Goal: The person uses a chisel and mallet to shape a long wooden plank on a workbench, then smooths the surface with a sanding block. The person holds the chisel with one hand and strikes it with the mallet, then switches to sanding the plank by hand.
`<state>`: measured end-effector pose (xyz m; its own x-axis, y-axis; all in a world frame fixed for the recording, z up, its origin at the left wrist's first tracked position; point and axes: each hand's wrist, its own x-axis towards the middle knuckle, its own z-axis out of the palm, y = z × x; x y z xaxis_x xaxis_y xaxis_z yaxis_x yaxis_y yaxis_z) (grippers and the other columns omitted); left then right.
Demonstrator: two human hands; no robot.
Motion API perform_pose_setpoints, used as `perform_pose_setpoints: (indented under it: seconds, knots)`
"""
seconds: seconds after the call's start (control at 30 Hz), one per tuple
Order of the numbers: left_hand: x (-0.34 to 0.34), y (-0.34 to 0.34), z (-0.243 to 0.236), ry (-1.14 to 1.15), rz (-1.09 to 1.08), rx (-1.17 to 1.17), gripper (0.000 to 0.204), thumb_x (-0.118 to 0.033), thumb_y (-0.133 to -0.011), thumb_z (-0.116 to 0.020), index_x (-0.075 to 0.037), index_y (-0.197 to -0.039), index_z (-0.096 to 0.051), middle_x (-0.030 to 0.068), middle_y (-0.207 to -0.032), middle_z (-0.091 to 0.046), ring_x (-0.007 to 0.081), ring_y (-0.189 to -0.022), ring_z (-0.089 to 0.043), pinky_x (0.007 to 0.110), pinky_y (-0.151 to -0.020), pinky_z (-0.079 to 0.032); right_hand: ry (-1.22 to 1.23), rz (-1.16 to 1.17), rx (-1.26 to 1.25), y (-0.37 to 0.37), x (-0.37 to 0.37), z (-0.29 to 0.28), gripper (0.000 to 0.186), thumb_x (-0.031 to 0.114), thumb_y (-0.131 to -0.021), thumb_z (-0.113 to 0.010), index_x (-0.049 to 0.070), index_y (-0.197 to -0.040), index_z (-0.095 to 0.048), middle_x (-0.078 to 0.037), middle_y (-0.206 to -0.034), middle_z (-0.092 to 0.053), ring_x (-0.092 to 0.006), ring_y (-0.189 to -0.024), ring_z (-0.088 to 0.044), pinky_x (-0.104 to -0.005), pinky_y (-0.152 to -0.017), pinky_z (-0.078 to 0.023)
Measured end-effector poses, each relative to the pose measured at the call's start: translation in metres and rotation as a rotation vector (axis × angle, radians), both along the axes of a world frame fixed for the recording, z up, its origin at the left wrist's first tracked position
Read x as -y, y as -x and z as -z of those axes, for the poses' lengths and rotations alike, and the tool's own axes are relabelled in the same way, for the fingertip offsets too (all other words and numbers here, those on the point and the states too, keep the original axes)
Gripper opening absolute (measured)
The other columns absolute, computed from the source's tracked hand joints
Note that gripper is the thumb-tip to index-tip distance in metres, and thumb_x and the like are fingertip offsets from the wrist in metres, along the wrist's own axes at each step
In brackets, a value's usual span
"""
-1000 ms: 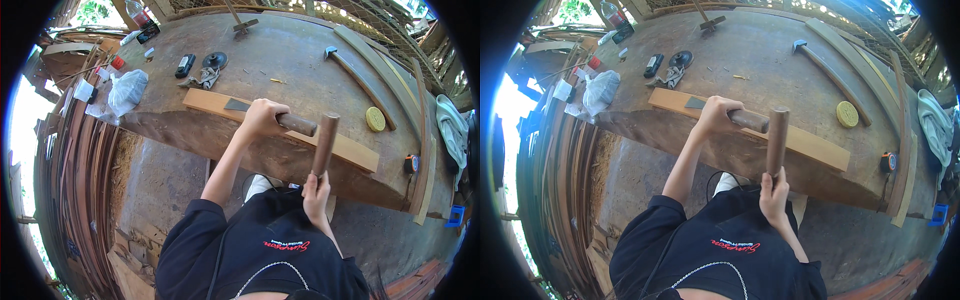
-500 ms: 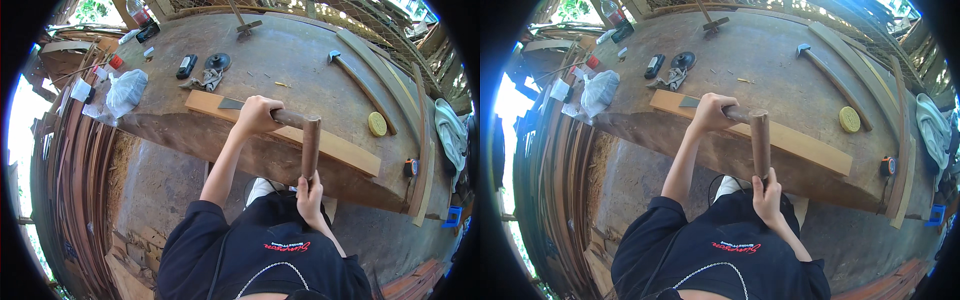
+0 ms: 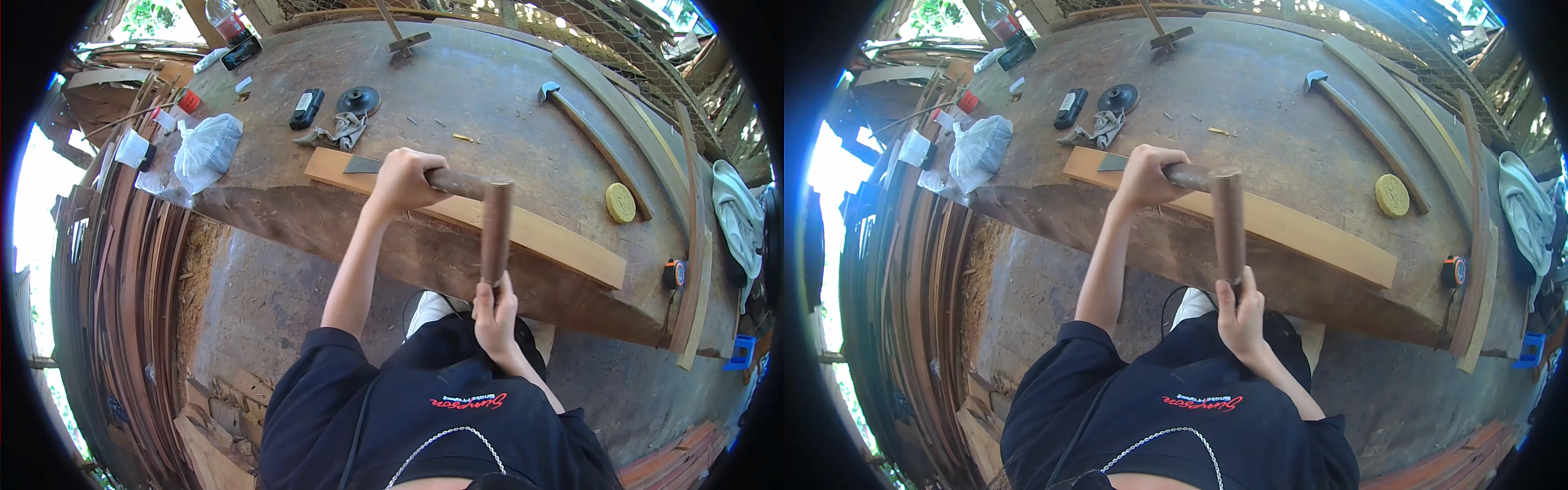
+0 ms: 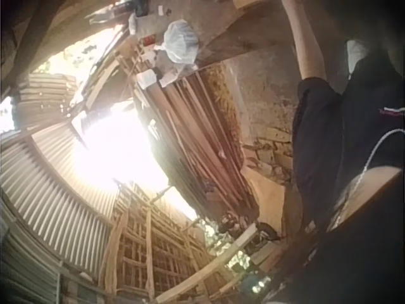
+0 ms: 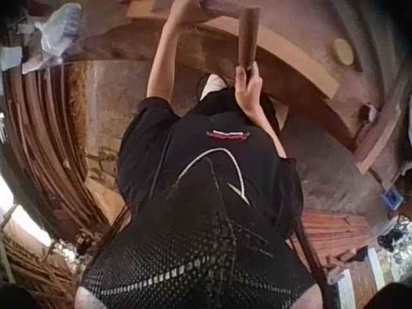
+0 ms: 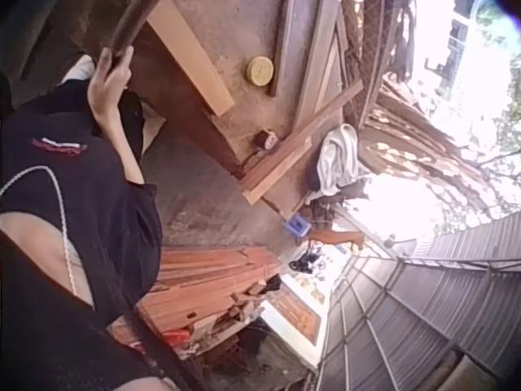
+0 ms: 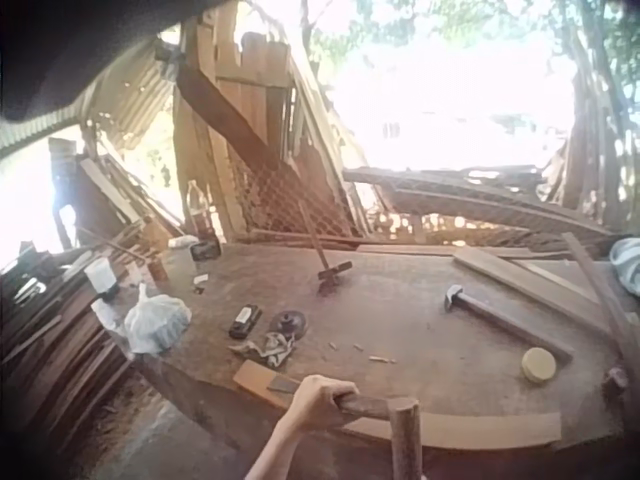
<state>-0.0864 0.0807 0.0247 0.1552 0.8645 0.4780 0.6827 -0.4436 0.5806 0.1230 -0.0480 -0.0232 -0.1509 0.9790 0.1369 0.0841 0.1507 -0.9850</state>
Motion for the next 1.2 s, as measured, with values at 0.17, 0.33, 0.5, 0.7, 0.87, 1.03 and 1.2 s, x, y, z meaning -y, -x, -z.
perform_pose_setpoints:
  seconds: [0.17,0.33,0.5,0.7,0.87,1.03,1.2]
  knots:
    - [0.002,0.016,-0.005,0.000,0.024,0.029,0.020,-0.015,-0.054,-0.074,-0.005,-0.066,-0.061,0.0112,-0.055,-0.054,0.0255,-0.051,-0.053,0.029,-0.049,-0.042,-0.128,0.177,-0.528,-0.008,-0.018,-0.029,0.030,0.034,-0.095,-0.038,0.010,-0.080,-0.033,0.003,-0.054,-0.033,-0.0050,-0.038,-0.030,-0.0212,-0.037,-0.027]
    - [0.003,0.015,-0.006,0.004,0.067,0.034,0.016,-0.009,-0.055,-0.073,-0.003,-0.064,-0.061,0.0095,-0.052,-0.052,0.0173,-0.045,-0.050,0.026,-0.047,-0.039,-0.203,0.146,-0.459,0.029,-0.015,0.015,0.032,0.036,-0.094,-0.039,0.008,-0.079,-0.036,-0.002,-0.054,-0.037,-0.0110,-0.040,-0.034,-0.0258,-0.040,-0.029]
    - [0.002,0.034,-0.001,0.010,0.052,-0.018,0.017,-0.011,-0.054,-0.073,-0.004,-0.064,-0.061,0.0101,-0.053,-0.053,0.0209,-0.047,-0.053,0.027,-0.048,-0.040,-0.025,0.035,-0.071,0.026,-0.008,0.017,0.021,0.026,-0.095,-0.042,0.006,-0.091,-0.041,0.004,-0.057,-0.037,-0.0036,-0.043,-0.036,-0.0201,-0.039,-0.030]
    - [0.003,0.036,-0.002,0.024,0.033,0.014,0.021,-0.017,-0.054,-0.075,-0.006,-0.065,-0.061,0.0115,-0.054,-0.053,0.0276,-0.051,-0.054,0.029,-0.049,-0.042,-0.316,0.261,-0.565,0.025,-0.033,-0.029,0.035,0.045,-0.093,-0.036,0.011,-0.084,-0.030,0.001,-0.053,-0.032,-0.0079,-0.033,-0.029,-0.0221,-0.036,-0.030]
    - [0.000,0.035,-0.004,0.021,0.042,-0.011,0.021,-0.017,-0.054,-0.075,-0.005,-0.065,-0.061,0.0114,-0.054,-0.054,0.0276,-0.051,-0.055,0.029,-0.049,-0.042,-0.188,-0.017,-0.271,0.044,-0.018,0.014,0.032,0.036,-0.092,-0.045,0.004,-0.093,-0.037,-0.009,-0.055,-0.045,-0.0168,-0.040,-0.045,-0.0282,-0.043,-0.038]
    - [-0.002,0.045,-0.001,-0.016,0.030,-0.025,0.018,-0.012,-0.054,-0.073,-0.003,-0.064,-0.060,0.0097,-0.052,-0.052,0.0212,-0.047,-0.052,0.027,-0.048,-0.040,-0.113,0.059,-0.021,0.020,-0.024,-0.008,0.019,0.020,-0.088,-0.054,0.002,-0.085,-0.050,-0.007,-0.063,-0.053,-0.0127,-0.053,-0.052,-0.0273,-0.048,-0.040]
    - [-0.001,0.047,0.003,-0.005,0.031,-0.005,0.018,-0.012,-0.054,-0.073,-0.004,-0.064,-0.060,0.0097,-0.052,-0.051,0.0209,-0.047,-0.052,0.027,-0.048,-0.040,-0.258,0.292,-0.603,0.018,-0.038,-0.034,0.042,0.049,-0.089,-0.044,0.008,-0.093,-0.036,0.000,-0.057,-0.037,-0.0055,-0.041,-0.033,-0.0209,-0.040,-0.032]
